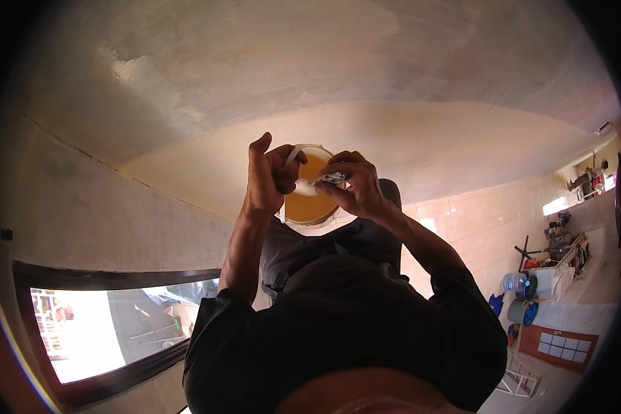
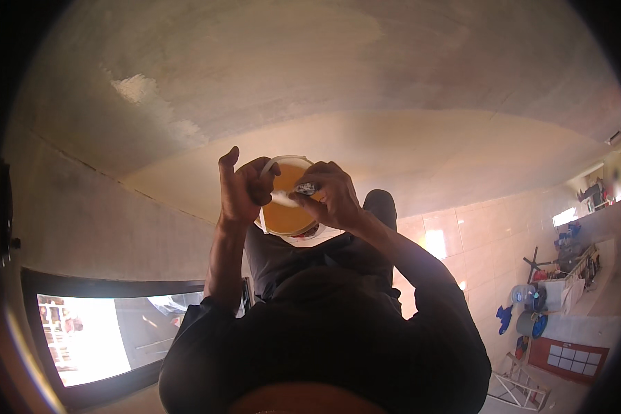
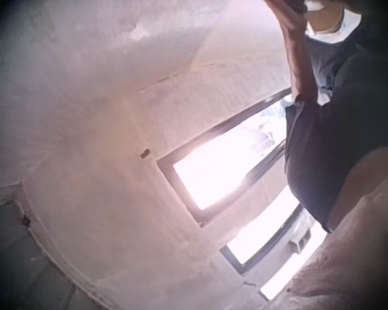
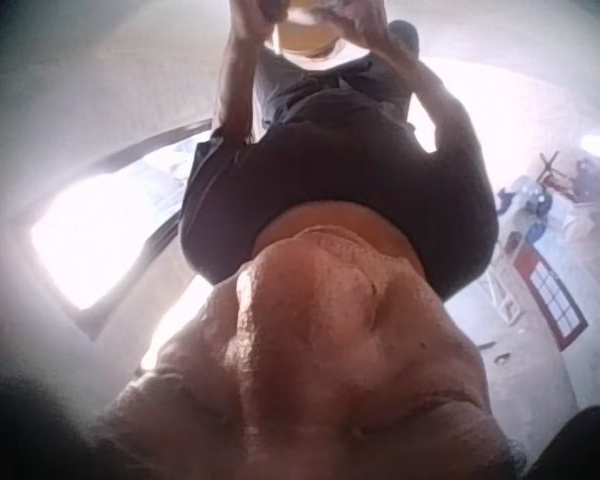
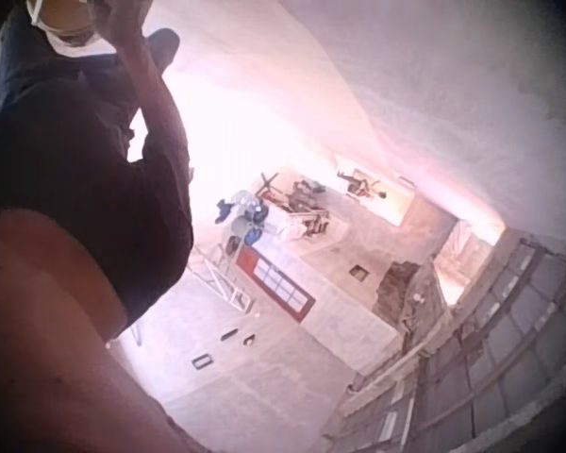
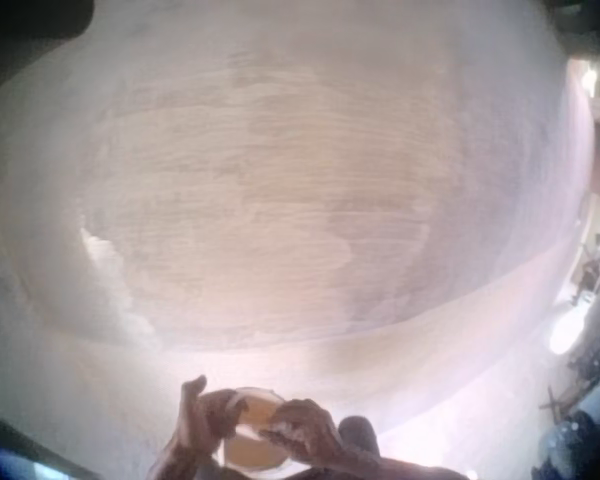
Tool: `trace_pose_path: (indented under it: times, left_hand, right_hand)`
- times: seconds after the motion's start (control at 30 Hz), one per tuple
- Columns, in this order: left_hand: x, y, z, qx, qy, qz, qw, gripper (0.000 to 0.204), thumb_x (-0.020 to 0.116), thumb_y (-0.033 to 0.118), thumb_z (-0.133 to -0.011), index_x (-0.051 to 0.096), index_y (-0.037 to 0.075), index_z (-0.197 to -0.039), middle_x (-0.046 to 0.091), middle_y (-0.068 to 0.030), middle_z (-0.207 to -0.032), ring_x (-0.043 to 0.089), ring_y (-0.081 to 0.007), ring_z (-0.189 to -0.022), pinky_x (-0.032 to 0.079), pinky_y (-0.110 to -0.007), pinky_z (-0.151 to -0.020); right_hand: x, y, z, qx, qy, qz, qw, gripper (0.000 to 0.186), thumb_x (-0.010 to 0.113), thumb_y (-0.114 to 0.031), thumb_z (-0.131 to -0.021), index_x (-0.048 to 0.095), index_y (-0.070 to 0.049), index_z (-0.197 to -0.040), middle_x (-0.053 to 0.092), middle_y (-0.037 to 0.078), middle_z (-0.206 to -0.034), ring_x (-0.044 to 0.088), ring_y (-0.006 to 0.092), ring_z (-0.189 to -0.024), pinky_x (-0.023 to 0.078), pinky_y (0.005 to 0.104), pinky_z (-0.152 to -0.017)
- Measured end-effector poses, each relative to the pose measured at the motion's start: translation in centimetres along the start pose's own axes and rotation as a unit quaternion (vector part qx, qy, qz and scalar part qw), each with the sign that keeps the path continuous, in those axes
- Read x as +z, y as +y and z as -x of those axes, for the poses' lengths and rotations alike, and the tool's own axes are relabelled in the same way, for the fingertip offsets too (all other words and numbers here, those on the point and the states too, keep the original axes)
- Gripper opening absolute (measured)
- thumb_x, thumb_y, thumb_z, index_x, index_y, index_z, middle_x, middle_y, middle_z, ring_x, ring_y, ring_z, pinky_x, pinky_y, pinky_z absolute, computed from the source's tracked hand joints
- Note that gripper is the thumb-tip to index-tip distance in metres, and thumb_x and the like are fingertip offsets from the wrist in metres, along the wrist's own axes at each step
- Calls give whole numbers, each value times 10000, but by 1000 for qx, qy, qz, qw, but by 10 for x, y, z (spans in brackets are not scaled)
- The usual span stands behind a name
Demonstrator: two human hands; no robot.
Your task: The person paints a ceiling using a brush and a paint bucket. They repeatedly dip the brush into the bucket and apply paint to the ceiling in broad strokes.
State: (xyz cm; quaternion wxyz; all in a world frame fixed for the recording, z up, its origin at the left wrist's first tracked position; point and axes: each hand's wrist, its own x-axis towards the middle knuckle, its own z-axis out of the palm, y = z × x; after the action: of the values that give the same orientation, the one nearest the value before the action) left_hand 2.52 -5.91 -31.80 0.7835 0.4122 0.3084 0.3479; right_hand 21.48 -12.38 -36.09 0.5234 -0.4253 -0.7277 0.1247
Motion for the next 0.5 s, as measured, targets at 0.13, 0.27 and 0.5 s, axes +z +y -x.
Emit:
trace_pose_path:
  times: [0.13, 0.27, 0.5]
  left_hand:
    - [-1, 0, 1, -13, -8, 21, 1000, 762, 302, 697, -856, 568, -15, -902, 294, 80, -572, 212, -39, -456, 162, -213, -419]
    - [-4, -4, 2, -17, -24, 3, 1000, 757, 306, 687, -863, 566, -22, -915, 298, 77, -579, 220, -40, -459, 164, -212, -418]
    - [-6, -3, 8, -38, -15, -14, 999, 756, 307, 681, -869, 560, -28, -936, 289, 76, -574, 213, -43, -459, 165, -211, -420]
  right_hand:
    - [0, 7, -8, -82, 31, 127, 988, 212, 809, -119, -690, 703, -57, -863, 694, 58, -808, 642, 212, -838, 476, 340, -721]
    - [0, 19, -8, -123, 15, 172, 977, 236, 804, -138, -699, 682, -63, -887, 693, 40, -800, 640, 196, -838, 456, 332, -703]
    - [5, 22, -5, -114, 30, 220, 968, 207, 784, -140, -719, 681, -75, -888, 692, 43, -795, 635, 198, -824, 454, 341, -715]
